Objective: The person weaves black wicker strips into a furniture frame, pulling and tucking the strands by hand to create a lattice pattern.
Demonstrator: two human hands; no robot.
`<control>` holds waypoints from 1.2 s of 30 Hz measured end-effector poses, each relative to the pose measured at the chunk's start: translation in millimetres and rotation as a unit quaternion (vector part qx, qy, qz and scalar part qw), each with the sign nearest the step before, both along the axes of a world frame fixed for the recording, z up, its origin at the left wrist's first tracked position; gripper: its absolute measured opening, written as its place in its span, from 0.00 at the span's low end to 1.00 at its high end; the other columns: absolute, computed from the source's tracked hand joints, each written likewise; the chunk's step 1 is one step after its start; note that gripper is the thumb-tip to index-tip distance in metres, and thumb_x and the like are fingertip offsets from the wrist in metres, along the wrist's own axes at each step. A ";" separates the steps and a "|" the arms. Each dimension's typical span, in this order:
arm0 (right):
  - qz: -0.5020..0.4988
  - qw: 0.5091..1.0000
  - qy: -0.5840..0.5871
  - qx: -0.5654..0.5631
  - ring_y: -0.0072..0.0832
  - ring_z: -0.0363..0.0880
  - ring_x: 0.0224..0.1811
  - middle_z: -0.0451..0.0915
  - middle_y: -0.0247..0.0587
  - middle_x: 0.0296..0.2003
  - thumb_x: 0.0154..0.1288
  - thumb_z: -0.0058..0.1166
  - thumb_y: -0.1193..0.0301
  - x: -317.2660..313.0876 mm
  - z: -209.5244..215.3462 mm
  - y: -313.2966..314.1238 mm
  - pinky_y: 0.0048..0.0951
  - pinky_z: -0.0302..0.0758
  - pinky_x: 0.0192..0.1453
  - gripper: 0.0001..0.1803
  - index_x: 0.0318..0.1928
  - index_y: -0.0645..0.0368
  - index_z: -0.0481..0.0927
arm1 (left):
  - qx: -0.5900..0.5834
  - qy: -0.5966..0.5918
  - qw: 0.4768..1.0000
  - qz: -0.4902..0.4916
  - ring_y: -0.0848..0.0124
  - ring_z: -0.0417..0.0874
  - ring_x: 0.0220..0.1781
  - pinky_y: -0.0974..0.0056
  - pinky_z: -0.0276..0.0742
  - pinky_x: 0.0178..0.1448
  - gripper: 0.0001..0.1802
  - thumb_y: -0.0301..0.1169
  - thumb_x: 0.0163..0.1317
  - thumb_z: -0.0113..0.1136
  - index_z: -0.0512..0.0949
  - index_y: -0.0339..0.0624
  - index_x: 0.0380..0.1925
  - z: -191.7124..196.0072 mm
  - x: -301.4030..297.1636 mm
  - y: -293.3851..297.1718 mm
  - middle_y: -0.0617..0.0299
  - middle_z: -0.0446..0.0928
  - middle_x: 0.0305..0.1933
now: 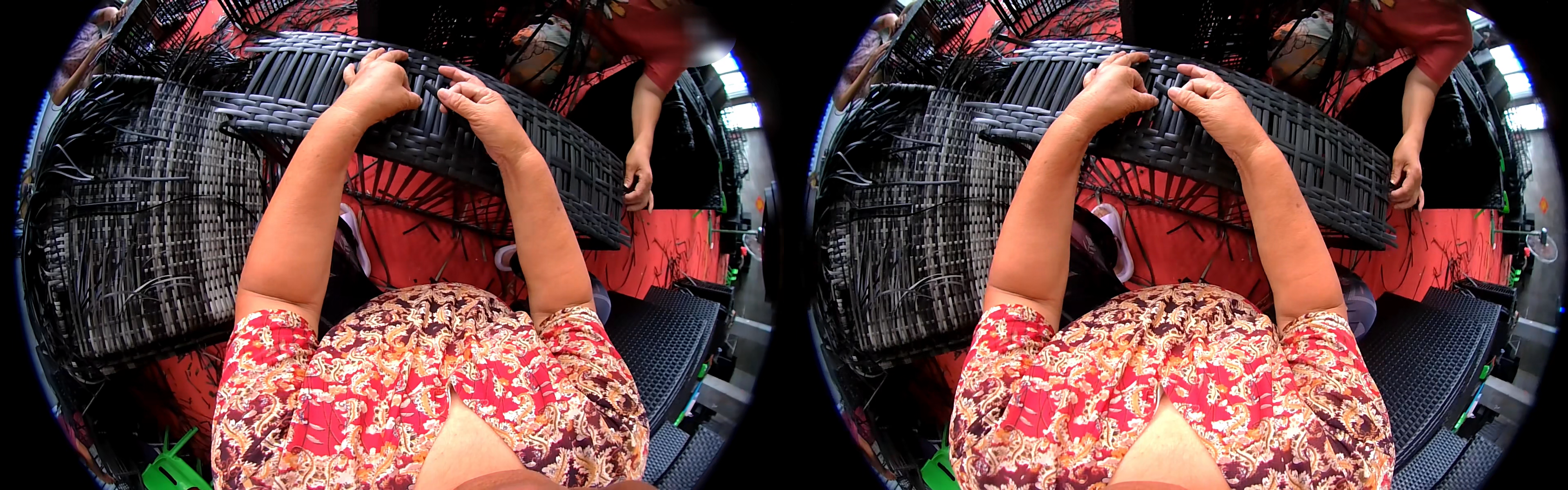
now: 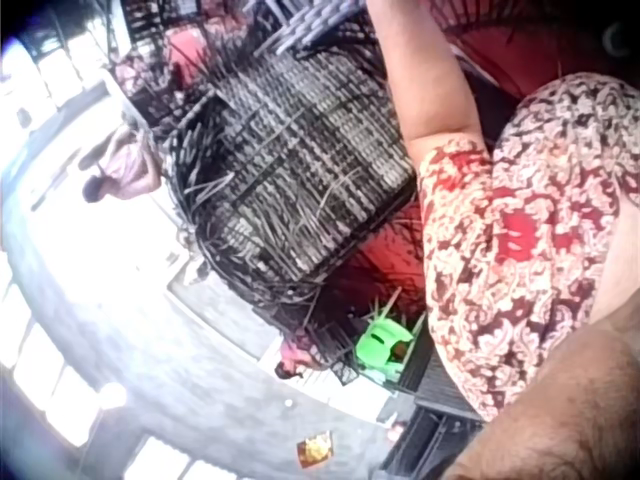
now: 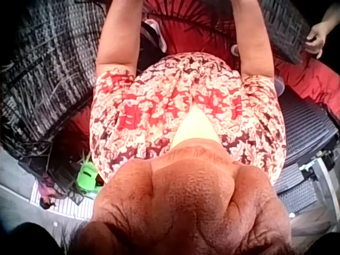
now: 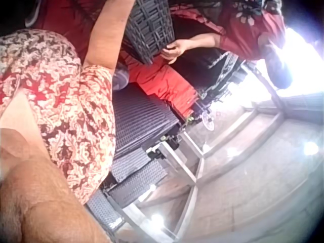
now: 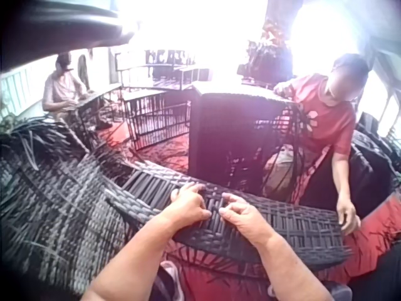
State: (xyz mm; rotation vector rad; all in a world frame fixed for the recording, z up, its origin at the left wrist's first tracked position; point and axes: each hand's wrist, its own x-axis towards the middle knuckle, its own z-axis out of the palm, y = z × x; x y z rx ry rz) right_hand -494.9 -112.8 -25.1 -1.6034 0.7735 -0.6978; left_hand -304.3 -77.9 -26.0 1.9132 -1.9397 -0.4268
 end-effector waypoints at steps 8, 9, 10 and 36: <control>-0.025 0.998 -0.002 -0.062 0.32 0.64 0.61 0.77 0.45 0.44 0.58 0.59 0.64 0.3 -7.1 -0.6 0.30 0.62 0.58 0.14 0.22 0.60 0.80 | 0.012 0.030 0.999 0.013 0.61 0.51 0.71 0.41 0.42 0.67 0.17 0.46 0.38 0.65 0.85 0.47 0.25 -6.3 -7.5 -6.8 0.65 0.64 0.64; -0.034 0.997 -0.009 -0.066 0.32 0.64 0.60 0.77 0.45 0.43 0.58 0.59 0.64 -0.4 -7.6 -0.1 0.31 0.63 0.59 0.13 0.22 0.60 0.80 | 0.012 0.012 1.000 0.011 0.61 0.51 0.71 0.40 0.43 0.66 0.17 0.46 0.38 0.65 0.85 0.47 0.25 -6.4 -10.4 -7.7 0.65 0.64 0.64; -0.043 0.996 -0.016 -0.071 0.32 0.65 0.60 0.78 0.44 0.42 0.58 0.59 0.64 -2.4 -8.3 -0.7 0.31 0.63 0.59 0.13 0.22 0.60 0.81 | -0.017 -0.005 1.000 0.012 0.60 0.56 0.69 0.46 0.51 0.66 0.19 0.47 0.38 0.65 0.85 0.44 0.25 -5.6 -15.7 -7.0 0.62 0.66 0.63; -0.016 0.975 0.147 -0.164 0.34 0.76 0.48 0.72 0.48 0.56 0.51 0.57 0.64 -0.5 -15.3 -18.3 0.30 0.71 0.50 0.12 0.20 0.59 0.81 | 0.034 0.445 0.895 -0.014 0.58 0.61 0.65 0.62 0.54 0.66 0.10 0.29 0.40 0.63 0.82 0.33 0.22 -22.7 4.6 -17.5 0.44 0.65 0.61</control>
